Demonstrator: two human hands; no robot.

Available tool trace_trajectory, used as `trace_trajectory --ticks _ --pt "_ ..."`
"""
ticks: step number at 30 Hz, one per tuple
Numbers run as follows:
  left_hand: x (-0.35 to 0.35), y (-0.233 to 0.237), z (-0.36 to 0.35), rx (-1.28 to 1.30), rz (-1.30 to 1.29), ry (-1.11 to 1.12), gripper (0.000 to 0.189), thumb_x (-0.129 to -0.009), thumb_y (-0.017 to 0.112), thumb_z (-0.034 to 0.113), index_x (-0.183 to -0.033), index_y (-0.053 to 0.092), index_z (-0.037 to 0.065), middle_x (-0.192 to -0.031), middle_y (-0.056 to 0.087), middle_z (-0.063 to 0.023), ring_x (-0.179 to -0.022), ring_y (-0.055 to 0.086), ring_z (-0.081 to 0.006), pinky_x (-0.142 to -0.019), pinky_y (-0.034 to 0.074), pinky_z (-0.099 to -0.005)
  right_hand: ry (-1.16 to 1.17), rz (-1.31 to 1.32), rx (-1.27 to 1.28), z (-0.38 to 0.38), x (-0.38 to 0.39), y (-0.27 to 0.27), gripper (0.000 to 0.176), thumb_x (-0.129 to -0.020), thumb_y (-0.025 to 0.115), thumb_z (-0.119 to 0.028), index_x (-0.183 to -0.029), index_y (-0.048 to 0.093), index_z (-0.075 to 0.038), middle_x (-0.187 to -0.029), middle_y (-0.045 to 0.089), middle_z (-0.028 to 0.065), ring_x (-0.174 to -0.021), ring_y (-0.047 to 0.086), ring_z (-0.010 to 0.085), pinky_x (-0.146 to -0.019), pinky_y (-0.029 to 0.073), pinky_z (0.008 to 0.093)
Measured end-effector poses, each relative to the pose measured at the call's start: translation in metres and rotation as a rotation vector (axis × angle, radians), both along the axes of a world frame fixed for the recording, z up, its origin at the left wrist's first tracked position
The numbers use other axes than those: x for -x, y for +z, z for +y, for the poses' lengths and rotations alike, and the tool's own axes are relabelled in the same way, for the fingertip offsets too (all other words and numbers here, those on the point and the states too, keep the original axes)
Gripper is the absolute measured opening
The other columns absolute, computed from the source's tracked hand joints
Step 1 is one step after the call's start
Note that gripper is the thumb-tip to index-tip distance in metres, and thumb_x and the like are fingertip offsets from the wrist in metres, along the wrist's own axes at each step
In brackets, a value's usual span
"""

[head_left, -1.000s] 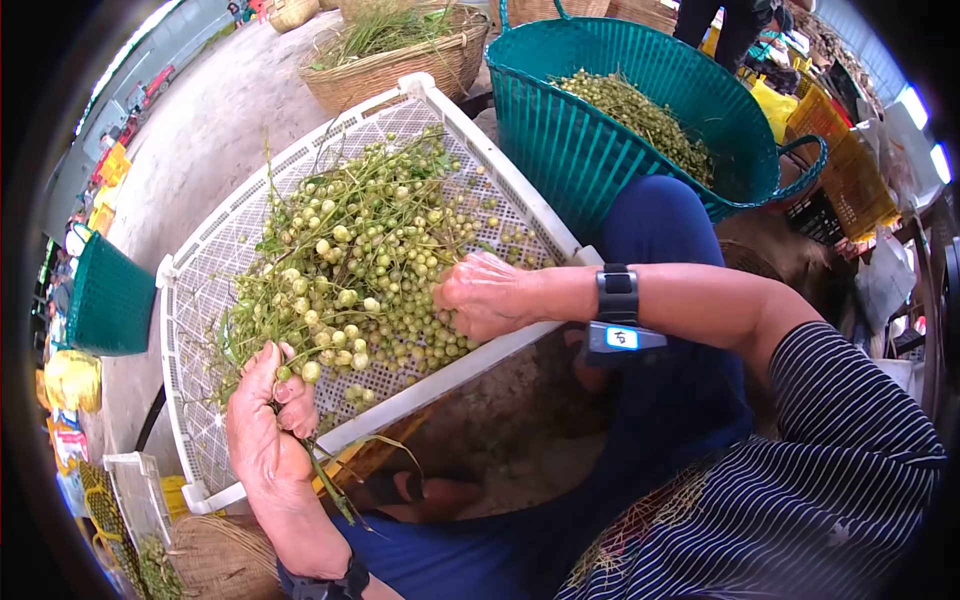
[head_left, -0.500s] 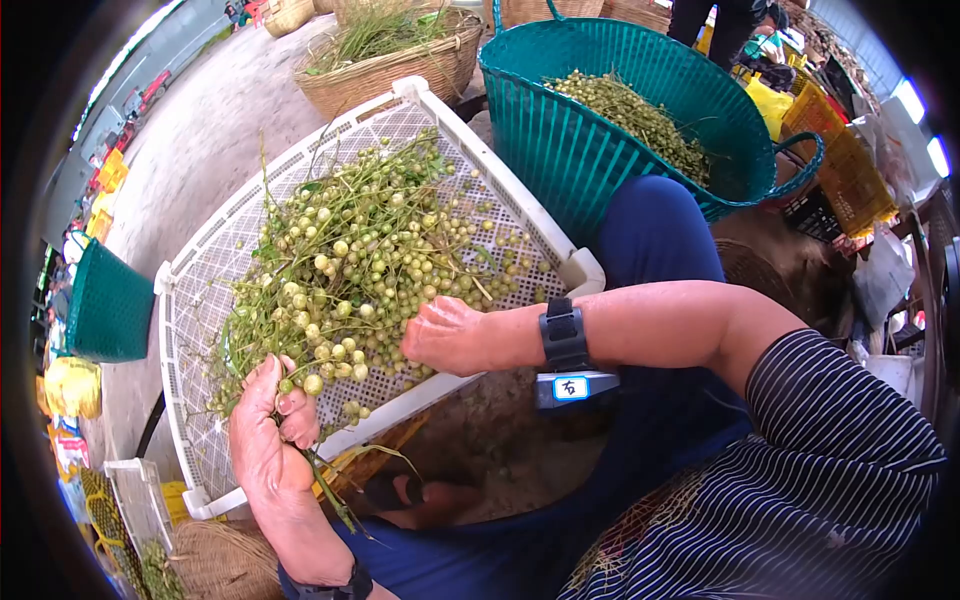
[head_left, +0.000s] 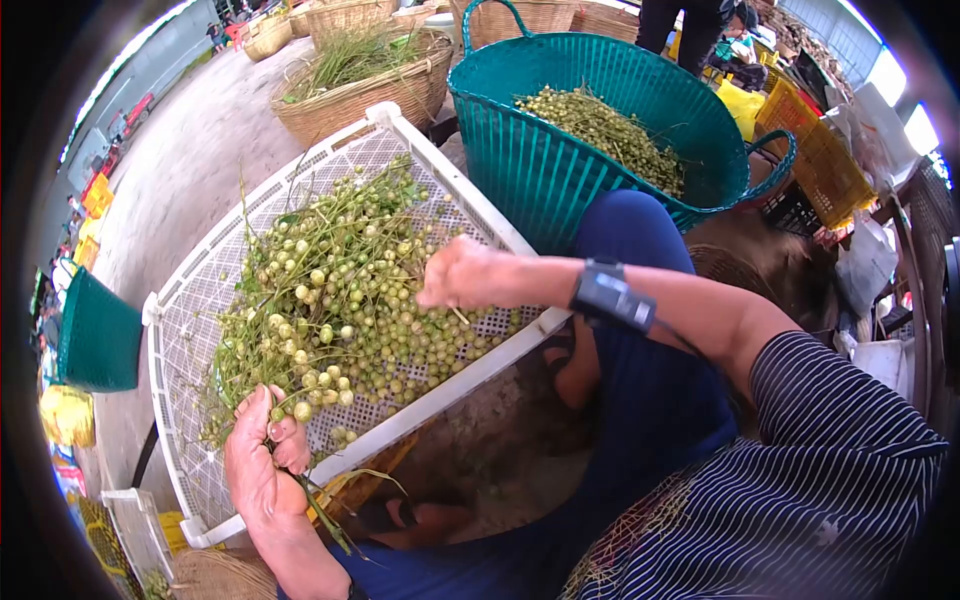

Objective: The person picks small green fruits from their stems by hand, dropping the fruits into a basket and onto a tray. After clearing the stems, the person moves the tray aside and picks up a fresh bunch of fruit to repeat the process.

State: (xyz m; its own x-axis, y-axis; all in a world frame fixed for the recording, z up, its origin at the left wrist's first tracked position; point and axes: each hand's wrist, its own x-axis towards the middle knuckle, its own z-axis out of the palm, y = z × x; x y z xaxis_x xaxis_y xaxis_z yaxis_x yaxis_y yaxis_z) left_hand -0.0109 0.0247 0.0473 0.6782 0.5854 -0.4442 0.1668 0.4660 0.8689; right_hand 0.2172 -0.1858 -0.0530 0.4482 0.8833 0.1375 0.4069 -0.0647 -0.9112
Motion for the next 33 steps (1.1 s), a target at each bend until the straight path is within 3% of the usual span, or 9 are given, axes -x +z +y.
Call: trace_trajectory --ticks 4,10,14,18,20,26,28,30,33 --pt "0.001 0.0 -0.003 -0.035 -0.007 -0.002 0.02 -0.085 0.06 0.028 -0.089 0.052 0.01 -0.057 0.039 0.0037 -0.04 0.028 -0.0049 -0.037 0.019 -0.0206 -0.18 -0.652 0.508 0.024 0.029 -0.015 0.011 -0.069 0.058 -0.009 -0.062 0.058 0.0 -0.064 0.061 0.0164 -0.062 0.061 0.031 -0.059 0.048 0.0435" --pt "0.004 -0.001 -0.002 -0.006 0.002 0.025 0.019 -0.085 0.061 0.026 -0.088 0.052 0.01 -0.058 0.039 0.003 -0.04 0.029 -0.005 -0.037 0.019 -0.0206 -0.067 -0.92 0.525 0.023 0.033 0.003 0.006 -0.065 0.058 -0.008 -0.065 0.062 -0.003 -0.069 0.063 0.015 -0.066 0.063 0.0313 -0.053 0.049 0.0409" --pt "0.008 -0.007 0.002 -0.021 -0.013 0.018 0.019 -0.085 0.061 0.026 -0.089 0.053 0.01 -0.058 0.039 0.0028 -0.04 0.028 -0.0048 -0.037 0.019 -0.0206 0.025 -0.893 0.46 0.008 0.019 -0.003 0.009 -0.064 0.055 -0.009 -0.063 0.058 0.0 -0.061 0.058 0.0189 -0.058 0.06 0.0344 -0.049 0.047 0.043" --pt "0.01 -0.015 0.001 -0.141 -0.066 -0.018 0.018 -0.085 0.06 0.026 -0.088 0.053 0.01 -0.058 0.039 0.003 -0.04 0.028 -0.0045 -0.037 0.019 -0.0204 0.222 -0.82 0.0 0.002 -0.019 -0.035 0.014 -0.076 0.054 -0.011 -0.079 0.063 0.0 -0.056 0.056 0.0107 -0.045 0.05 0.0175 -0.04 0.039 0.0337" --pt "0.007 -0.011 -0.002 -0.144 -0.051 -0.029 0.017 -0.085 0.06 0.026 -0.088 0.053 0.011 -0.057 0.039 0.0032 -0.04 0.028 -0.0044 -0.037 0.019 -0.0205 0.114 0.087 -0.004 -0.017 -0.006 0.004 0.02 -0.081 0.053 -0.012 -0.094 0.062 0.0 -0.057 0.055 0.0058 -0.041 0.044 0.0088 -0.035 0.03 0.025" --pt "0.003 -0.002 -0.007 -0.03 -0.022 -0.004 0.017 -0.085 0.06 0.027 -0.087 0.053 0.011 -0.057 0.038 0.0033 -0.039 0.028 -0.0044 -0.037 0.019 -0.0203 0.007 0.841 -0.099 -0.013 0.022 0.015 0.017 -0.082 0.057 -0.017 -0.087 0.06 -0.001 -0.054 0.049 0.0006 -0.041 0.039 0.006 -0.035 0.027 0.0208" --pt "0.002 -0.002 -0.008 -0.027 -0.001 -0.003 0.017 -0.085 0.06 0.027 -0.087 0.053 0.011 -0.057 0.038 0.0034 -0.039 0.028 -0.0044 -0.037 0.019 -0.0203 0.055 -0.193 0.039 -0.007 0.02 0.009 0.017 -0.08 0.059 -0.017 -0.074 0.06 -0.002 -0.056 0.053 0.001 -0.046 0.045 0.0081 -0.038 0.033 0.0226" --pt "0.002 -0.002 -0.007 -0.022 0.018 0.002 0.018 -0.085 0.06 0.027 -0.087 0.053 0.011 -0.057 0.038 0.0035 -0.039 0.028 -0.0044 -0.037 0.019 -0.0203 -0.001 -0.293 0.013 -0.001 0.032 -0.003 0.02 -0.074 0.061 -0.018 -0.063 0.059 -0.001 -0.058 0.058 0.0069 -0.053 0.056 0.0179 -0.045 0.043 0.032" --pt "0.003 -0.004 -0.005 -0.035 0.012 -0.002 0.018 -0.085 0.06 0.027 -0.087 0.053 0.01 -0.057 0.038 0.0037 -0.039 0.028 -0.0044 -0.036 0.019 -0.0206 -0.323 -0.561 0.629 0.002 0.048 -0.007 0.014 -0.064 0.061 -0.016 -0.062 0.06 -0.002 -0.064 0.06 0.02 -0.068 0.061 0.0383 -0.061 0.048 0.0476"
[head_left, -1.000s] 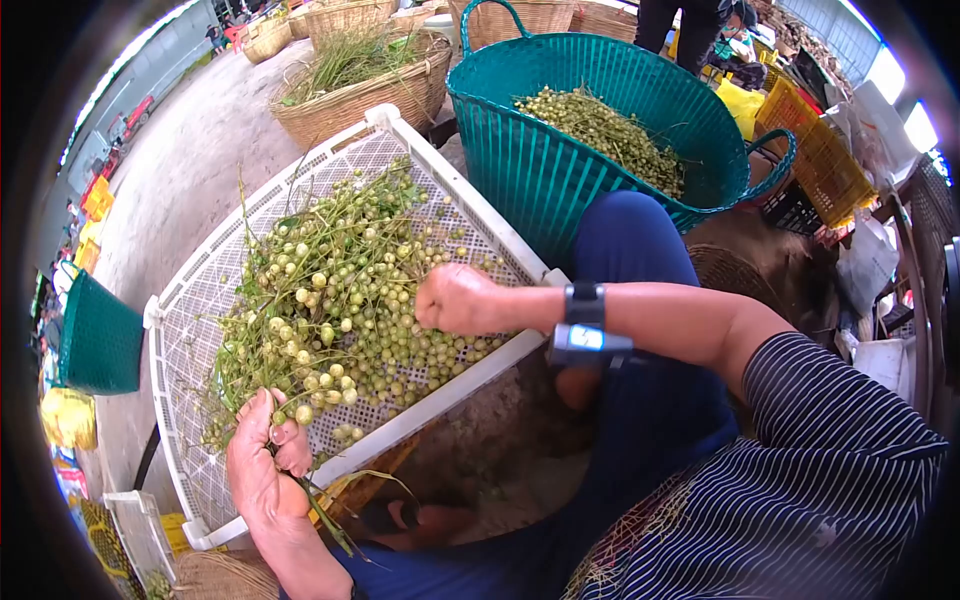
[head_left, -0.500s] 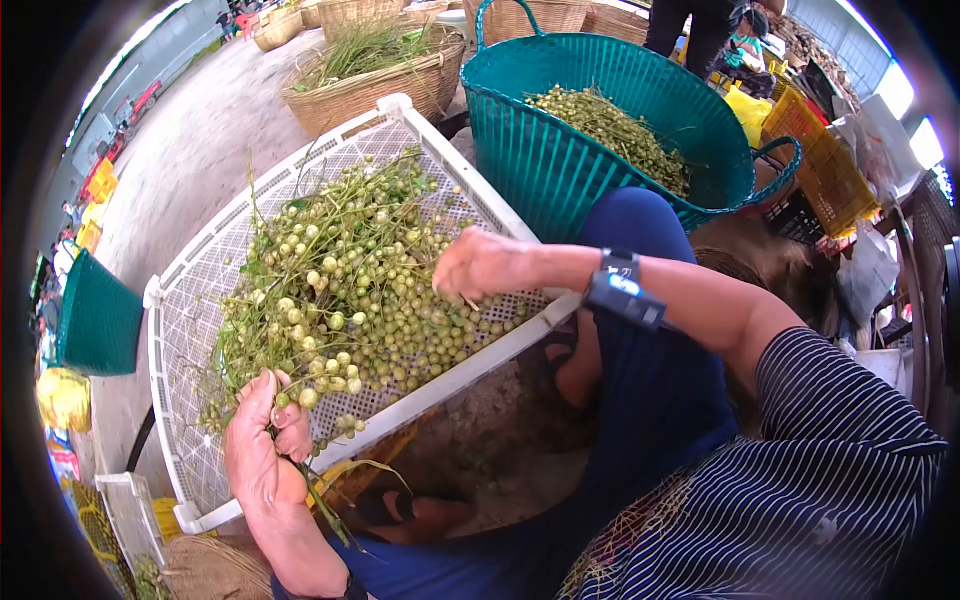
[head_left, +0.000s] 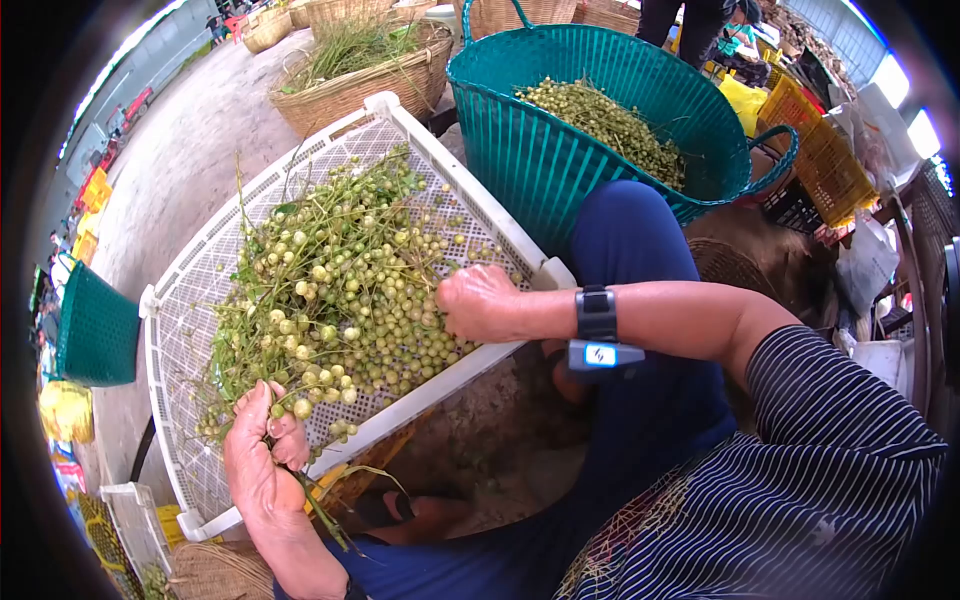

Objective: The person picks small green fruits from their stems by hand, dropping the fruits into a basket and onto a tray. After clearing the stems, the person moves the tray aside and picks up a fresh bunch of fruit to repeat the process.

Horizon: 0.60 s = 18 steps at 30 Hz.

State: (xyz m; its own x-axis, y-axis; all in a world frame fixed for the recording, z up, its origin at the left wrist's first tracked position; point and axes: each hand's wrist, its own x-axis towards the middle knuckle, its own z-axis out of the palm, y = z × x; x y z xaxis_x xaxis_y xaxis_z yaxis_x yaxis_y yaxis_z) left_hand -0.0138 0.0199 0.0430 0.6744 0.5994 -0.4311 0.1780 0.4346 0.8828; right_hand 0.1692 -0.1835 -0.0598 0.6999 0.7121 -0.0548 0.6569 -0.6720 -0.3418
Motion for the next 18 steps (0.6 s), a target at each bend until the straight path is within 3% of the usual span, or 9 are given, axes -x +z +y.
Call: trace_trajectory --ticks 3,4,7,8,9,11,13,16,18 --pt "0.0 -0.001 0.002 0.001 -0.005 -0.012 0.018 -0.085 0.06 0.026 -0.088 0.053 0.01 -0.057 0.038 0.0038 -0.039 0.028 -0.0044 -0.036 0.019 -0.0208 -0.047 0.024 -0.009 0.005 -0.002 -0.016 0.012 -0.065 0.059 -0.014 -0.061 0.06 -0.002 -0.063 0.059 0.0194 -0.067 0.061 0.0371 -0.061 0.048 0.0465" --pt "0.0 0.0 0.001 0.01 -0.003 -0.005 0.018 -0.086 0.06 0.026 -0.088 0.053 0.01 -0.057 0.038 0.0038 -0.039 0.028 -0.0045 -0.036 0.019 -0.0208 0.139 -0.182 -0.005 0.003 -0.011 -0.027 0.013 -0.066 0.055 -0.012 -0.058 0.059 -0.002 -0.06 0.058 0.0179 -0.062 0.062 0.031 -0.058 0.048 0.0429" --pt "0.001 0.0 0.002 0.014 -0.017 0.009 0.019 -0.086 0.06 0.026 -0.089 0.053 0.009 -0.057 0.038 0.0037 -0.039 0.028 -0.0047 -0.036 0.02 -0.0209 0.162 -0.01 -0.206 -0.008 -0.027 -0.02 0.013 -0.066 0.052 -0.01 -0.059 0.06 -0.001 -0.057 0.058 0.0155 -0.056 0.06 0.0233 -0.055 0.048 0.0372" --pt "0.002 -0.001 0.002 0.008 -0.023 0.012 0.019 -0.086 0.06 0.027 -0.089 0.053 0.009 -0.057 0.038 0.0037 -0.039 0.028 -0.0049 -0.036 0.02 -0.021 0.317 -0.199 0.104 -0.008 -0.029 -0.007 0.013 -0.066 0.052 -0.008 -0.062 0.062 0.001 -0.056 0.058 0.0134 -0.053 0.058 0.0178 -0.053 0.047 0.0324" --pt "0.003 -0.004 0.002 0.01 -0.021 0.013 0.019 -0.086 0.06 0.027 -0.089 0.053 0.009 -0.057 0.038 0.0037 -0.039 0.028 -0.0049 -0.036 0.02 -0.021 0.318 -0.197 0.105 -0.008 -0.028 0.0 0.013 -0.066 0.052 -0.008 -0.062 0.062 0.001 -0.056 0.058 0.0134 -0.053 0.058 0.0178 -0.053 0.047 0.0324" --pt "0.004 -0.008 0.003 -0.034 -0.045 -0.018 0.02 -0.086 0.059 0.027 -0.089 0.053 0.009 -0.057 0.038 0.0035 -0.04 0.028 -0.0051 -0.037 0.019 -0.0211 -0.021 0.226 -0.35 -0.009 -0.026 0.009 0.012 -0.067 0.053 -0.005 -0.066 0.063 0.002 -0.058 0.06 0.0128 -0.054 0.058 0.0163 -0.054 0.047 0.0312" --pt "0.002 -0.006 0.002 -0.003 -0.024 -0.02 0.02 -0.086 0.059 0.028 -0.09 0.053 0.009 -0.057 0.038 0.0037 -0.04 0.028 -0.0052 -0.037 0.019 -0.0212 -0.012 0.284 -0.393 -0.01 -0.025 0.027 0.009 -0.068 0.057 -0.005 -0.067 0.063 0.002 -0.059 0.061 0.0116 -0.055 0.057 0.0143 -0.054 0.046 0.0306" --pt "-0.001 -0.004 0.002 0.003 0.016 -0.029 0.021 -0.086 0.059 0.028 -0.09 0.053 0.009 -0.057 0.038 0.004 -0.04 0.028 -0.0051 -0.037 0.019 -0.0211 0.191 0.356 -0.485 -0.016 -0.006 0.049 0.011 -0.07 0.063 -0.009 -0.073 0.064 0.002 -0.062 0.062 0.0105 -0.056 0.056 0.0128 -0.055 0.046 0.0291" --pt "0.003 -0.007 0.002 -0.019 0.058 -0.026 0.021 -0.086 0.059 0.028 -0.091 0.053 0.009 -0.057 0.039 0.0041 -0.04 0.028 -0.0049 -0.038 0.019 -0.0209 0.514 0.185 -0.533 -0.02 0.018 0.063 0.01 -0.072 0.062 -0.007 -0.076 0.065 0.002 -0.063 0.062 0.0108 -0.056 0.058 0.0139 -0.055 0.046 0.0287"
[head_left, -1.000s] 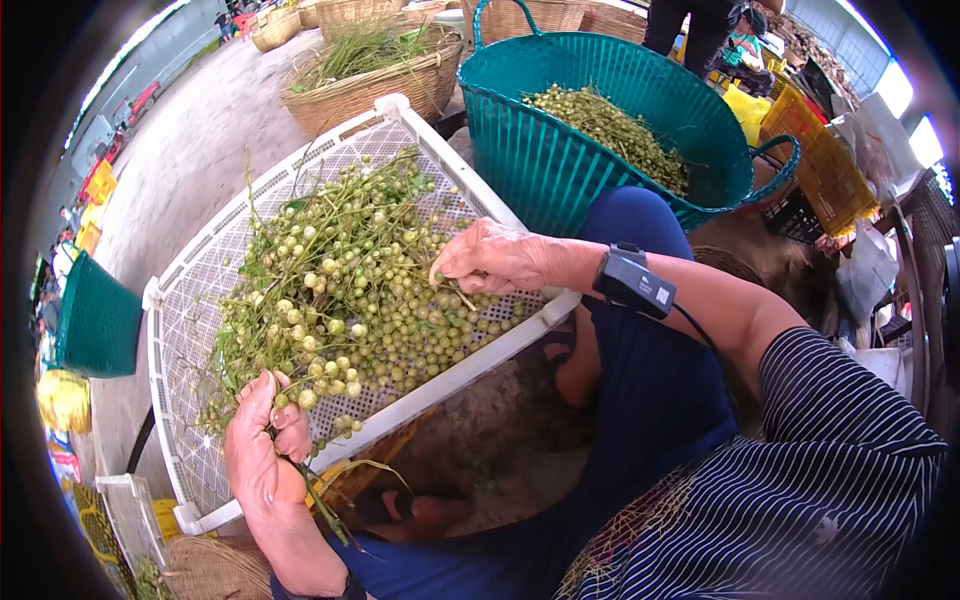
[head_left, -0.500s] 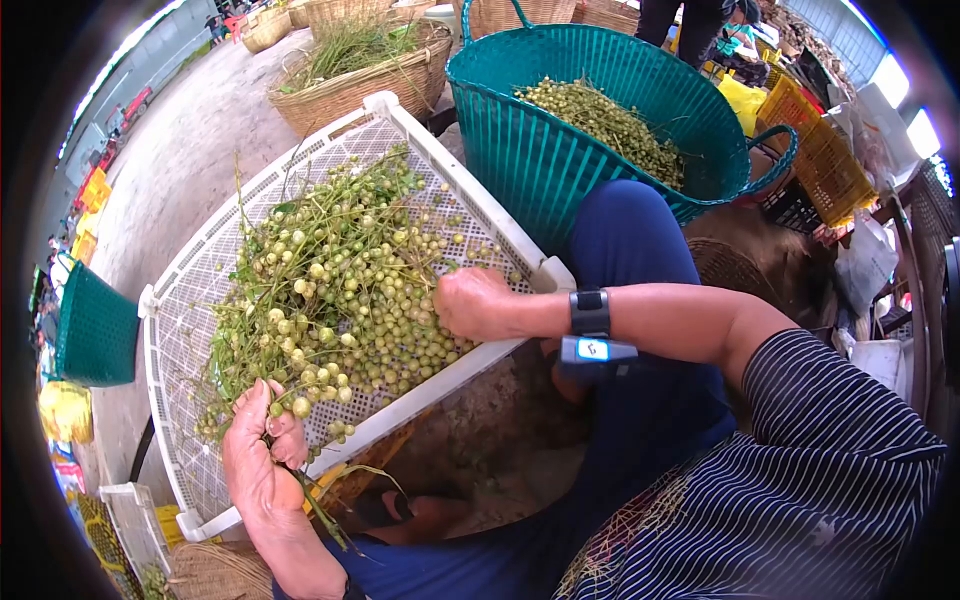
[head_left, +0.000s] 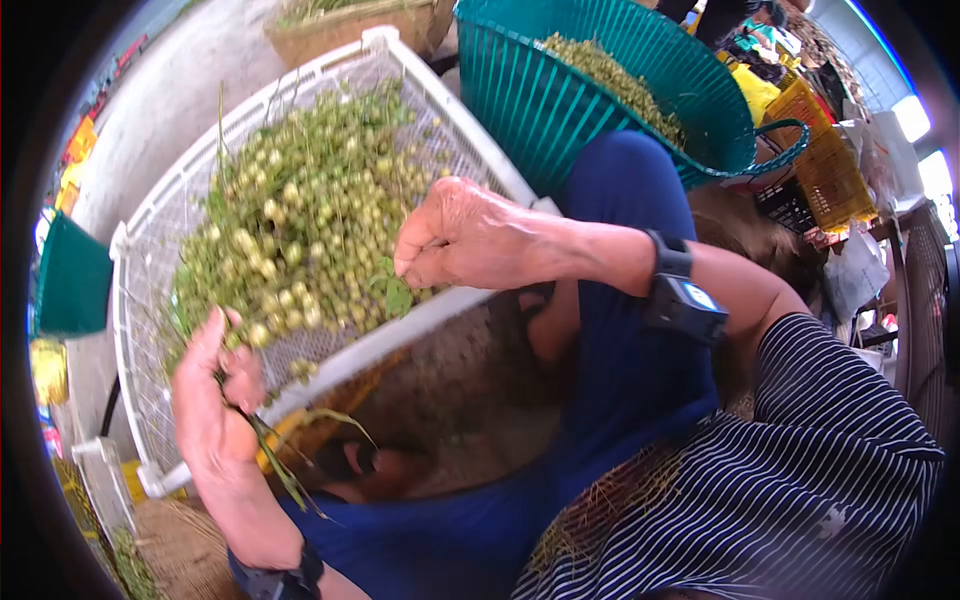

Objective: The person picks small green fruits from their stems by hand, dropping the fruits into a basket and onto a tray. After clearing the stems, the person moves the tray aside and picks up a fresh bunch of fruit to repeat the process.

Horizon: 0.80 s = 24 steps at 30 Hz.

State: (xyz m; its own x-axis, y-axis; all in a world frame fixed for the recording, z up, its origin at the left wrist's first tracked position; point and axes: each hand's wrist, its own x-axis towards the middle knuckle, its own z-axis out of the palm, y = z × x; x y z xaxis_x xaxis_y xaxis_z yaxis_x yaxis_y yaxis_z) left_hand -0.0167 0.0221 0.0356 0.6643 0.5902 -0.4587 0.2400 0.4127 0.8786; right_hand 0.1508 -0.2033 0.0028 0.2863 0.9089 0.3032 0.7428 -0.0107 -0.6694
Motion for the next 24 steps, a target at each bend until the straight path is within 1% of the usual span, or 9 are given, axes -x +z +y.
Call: trace_trajectory --ticks 2,5,7,9,11,15,19,21,24 --pt "0.0 0.0 0.003 0.048 -0.064 -0.047 0.023 -0.086 0.06 0.029 -0.092 0.054 0.008 -0.058 0.04 0.0047 -0.041 0.029 -0.0039 -0.038 0.019 -0.02 0.096 -0.086 -0.072 0.0 0.019 0.003 0.01 -0.073 0.061 -0.007 -0.077 0.065 0.001 -0.063 0.062 0.0108 -0.056 0.058 0.0144 -0.055 0.046 0.0287" --pt "-0.001 0.003 -0.008 0.031 -0.047 -0.066 0.025 -0.086 0.06 0.029 -0.093 0.055 0.006 -0.058 0.04 0.005 -0.042 0.029 -0.0032 -0.039 0.02 -0.0191 0.061 0.208 0.076 0.007 0.038 0.008 0.011 -0.073 0.06 -0.008 -0.076 0.064 0.001 -0.063 0.062 0.0101 -0.056 0.059 0.0169 -0.054 0.045 0.0298" --pt "0.0 -0.001 -0.014 0.02 -0.043 -0.123 0.025 -0.086 0.061 0.03 -0.091 0.057 0.006 -0.061 0.045 0.004 -0.044 0.034 -0.0028 -0.039 0.021 -0.0176 0.1 -0.336 -0.09 0.028 0.045 0.006 0.011 -0.072 0.058 -0.008 -0.072 0.063 0.001 -0.06 0.06 0.0104 -0.051 0.057 0.0192 -0.051 0.045 0.0315" --pt "-0.003 -0.001 -0.032 -0.122 -0.02 -0.123 0.025 -0.085 0.062 0.031 -0.086 0.06 0.007 -0.065 0.052 0.0018 -0.046 0.04 -0.0026 -0.039 0.024 -0.0158 0.046 -0.328 0.056 0.048 0.058 0.012 0.011 -0.071 0.055 -0.007 -0.068 0.062 0.001 -0.058 0.058 0.014 -0.048 0.056 0.0237 -0.05 0.044 0.0351" --pt "-0.004 -0.008 -0.036 -0.169 -0.06 -0.074 0.024 -0.083 0.065 0.031 -0.084 0.061 0.008 -0.067 0.057 0.0015 -0.047 0.043 -0.002 -0.039 0.026 -0.0147 -0.149 0.088 -0.066 0.067 0.071 0.012 0.011 -0.07 0.053 -0.004 -0.067 0.062 0.0 -0.056 0.054 0.0179 -0.046 0.053 0.0275 -0.049 0.044 0.0375" --pt "0.0 -0.015 -0.023 -0.112 -0.077 -0.053 0.02 -0.079 0.068 0.025 -0.085 0.062 0.008 -0.067 0.056 0.0042 -0.048 0.043 -0.0012 -0.039 0.029 -0.0152 -0.183 0.352 -0.09 0.083 0.083 0.005 0.01 -0.069 0.054 -0.004 -0.068 0.063 0.001 -0.057 0.053 0.0197 -0.049 0.054 0.03 -0.05 0.043 0.0387" --pt "0.004 -0.01 -0.021 -0.166 0.014 0.011 0.013 -0.08 0.066 0.021 -0.08 0.06 0.009 -0.066 0.056 0.0027 -0.048 0.044 -0.0031 -0.04 0.029 -0.0154 -0.047 0.324 -0.25 0.073 0.086 -0.001 0.011 -0.073 0.059 -0.005 -0.08 0.064 0.0 -0.064 0.058 0.0191 -0.055 0.058 0.0293 -0.051 0.045 0.0353" --pt "0.008 -0.01 -0.015 -0.229 -0.019 -0.006 0.013 -0.081 0.065 0.021 -0.079 0.059 0.01 -0.065 0.055 0.0025 -0.048 0.044 -0.003 -0.04 0.029 -0.0151 -0.104 0.144 -0.385 0.069 0.094 -0.012 0.016 -0.075 0.059 -0.008 -0.089 0.064 -0.002 -0.068 0.06 0.0166 -0.055 0.059 0.0285 -0.05 0.044 0.0342" --pt "0.011 -0.001 -0.007 -0.159 0.017 0.018 0.013 -0.082 0.065 0.023 -0.078 0.059 0.012 -0.063 0.053 0.0033 -0.048 0.043 -0.0024 -0.04 0.025 -0.0154 0.02 -0.068 -0.112 0.055 0.103 -0.051 0.007 -0.078 0.056 -0.012 -0.072 0.058 -0.008 -0.063 0.058 0.0101 -0.054 0.057 0.0277 -0.047 0.043 0.0358"
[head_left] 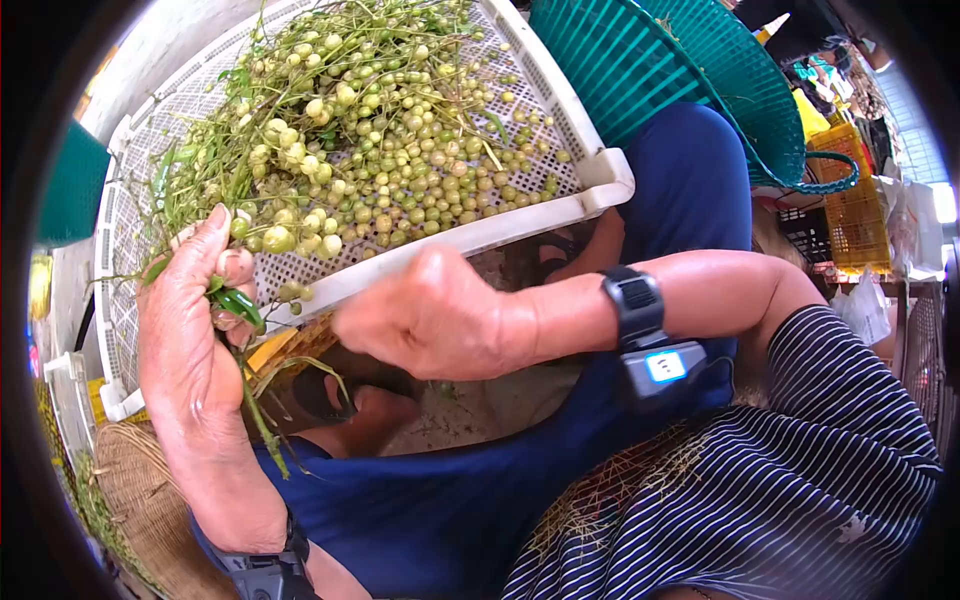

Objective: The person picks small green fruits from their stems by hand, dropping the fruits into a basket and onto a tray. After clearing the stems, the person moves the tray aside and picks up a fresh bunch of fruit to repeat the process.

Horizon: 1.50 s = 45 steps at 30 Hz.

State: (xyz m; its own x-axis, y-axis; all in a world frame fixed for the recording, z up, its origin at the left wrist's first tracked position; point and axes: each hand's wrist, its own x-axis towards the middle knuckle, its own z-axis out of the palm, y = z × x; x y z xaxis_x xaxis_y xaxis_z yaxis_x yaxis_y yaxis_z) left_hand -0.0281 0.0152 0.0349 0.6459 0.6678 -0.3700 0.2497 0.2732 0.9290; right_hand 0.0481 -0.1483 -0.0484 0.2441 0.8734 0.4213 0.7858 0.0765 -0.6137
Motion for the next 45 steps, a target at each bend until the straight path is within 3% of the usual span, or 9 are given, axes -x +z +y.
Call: trace_trajectory --ticks 2,11,14,17,18,21,23,31,45 --pt "0.002 0.002 0.006 0.006 0.0 0.002 0.015 -0.081 0.066 0.026 -0.08 0.059 0.013 -0.061 0.051 0.0045 -0.049 0.043 -0.0028 -0.041 0.024 -0.0168 0.21 0.041 0.408 -0.005 0.001 -0.042 0.016 -0.075 0.051 -0.014 -0.061 0.046 -0.011 -0.054 0.045 0.0096 -0.048 0.049 0.0293 -0.045 0.037 0.0398" --pt "0.013 0.001 -0.006 -0.273 0.029 0.004 0.033 -0.06 0.079 0.011 -0.087 0.06 0.005 -0.073 0.055 -0.0011 -0.068 0.052 -0.0121 -0.065 0.041 -0.0259 0.414 -0.343 -0.203 -0.009 -0.026 -0.261 0.011 -0.069 0.058 -0.017 -0.071 0.051 -0.01 -0.071 0.051 0.0048 -0.064 0.054 0.0221 -0.049 0.037 0.0365" --pt "0.014 -0.001 -0.006 -0.394 0.11 -0.002 0.031 -0.065 0.076 0.007 -0.089 0.057 0.003 -0.078 0.055 -0.0024 -0.07 0.052 -0.0106 -0.066 0.041 -0.0233 0.166 0.249 0.252 -0.024 -0.004 -0.255 0.008 -0.067 0.056 -0.014 -0.064 0.05 -0.008 -0.068 0.054 0.0062 -0.066 0.059 0.019 -0.049 0.041 0.0352" --pt "0.001 0.011 -0.018 -0.305 0.214 0.227 0.03 -0.069 0.075 0.008 -0.091 0.054 0.003 -0.079 0.056 -0.004 -0.07 0.053 -0.0102 -0.064 0.043 -0.0224 0.205 -0.887 0.25 -0.04 0.006 -0.364 0.012 -0.074 0.049 -0.015 -0.078 0.056 -0.007 -0.076 0.058 0.0074 -0.079 0.059 0.021 -0.067 0.046 0.0347" --pt "-0.007 0.006 -0.02 -0.311 0.194 0.374 0.025 -0.075 0.07 0.007 -0.092 0.053 0.002 -0.08 0.058 -0.007 -0.064 0.052 -0.0102 -0.059 0.043 -0.0221 0.053 -1.287 0.115 -0.045 -0.002 -0.339 0.021 -0.081 0.044 -0.018 -0.094 0.056 -0.006 -0.093 0.058 0.0096 -0.091 0.055 0.0212 -0.084 0.042 0.0364" --pt "-0.001 -0.001 -0.006 -0.148 0.073 0.306 0.017 -0.08 0.066 0.007 -0.089 0.052 0.001 -0.077 0.059 -0.0099 -0.057 0.051 -0.0105 -0.054 0.043 -0.0219 0.226 0.304 0.712 -0.043 0.011 -0.326 0.025 -0.089 0.045 -0.025 -0.106 0.054 -0.009 -0.106 0.055 0.0118 -0.109 0.05 0.0224 -0.1 0.034 0.0351" --pt "0.0 -0.005 0.005 -0.012 -0.013 0.22 0.017 -0.085 0.062 0.014 -0.079 0.054 0.0 -0.07 0.059 -0.0101 -0.052 0.051 -0.0111 -0.047 0.041 -0.0194 -0.036 0.58 0.538 -0.04 0.025 -0.345 0.029 -0.089 0.047 -0.028 -0.111 0.053 -0.009 -0.109 0.054 0.0105 -0.111 0.047 0.0239 -0.099 0.033 0.0353" --pt "0.002 -0.007 0.009 0.124 0.061 0.211 0.03 -0.087 0.057 0.028 -0.086 0.057 -0.001 -0.065 0.056 -0.0078 -0.048 0.048 -0.0099 -0.034 0.03 -0.0196 0.571 0.046 0.948 0.021 0.019 -0.146 0.022 -0.084 0.046 -0.019 -0.082 0.062 -0.005 -0.088 0.064 0.0141 -0.084 0.06 0.03 -0.073 0.048 0.0429" --pt "0.002 -0.006 0.001 0.174 -0.216 0.036 0.017 -0.085 0.061 0.019 -0.094 0.059 0.004 -0.079 0.063 -0.0066 -0.061 0.06 -0.013 -0.037 0.039 -0.0202 -0.077 0.326 -0.141 0.022 -0.023 0.039 0.009 -0.074 0.053 -0.008 -0.069 0.051 -0.001 -0.057 0.052 0.0166 -0.053 0.053 0.0365 -0.049 0.041 0.0417"
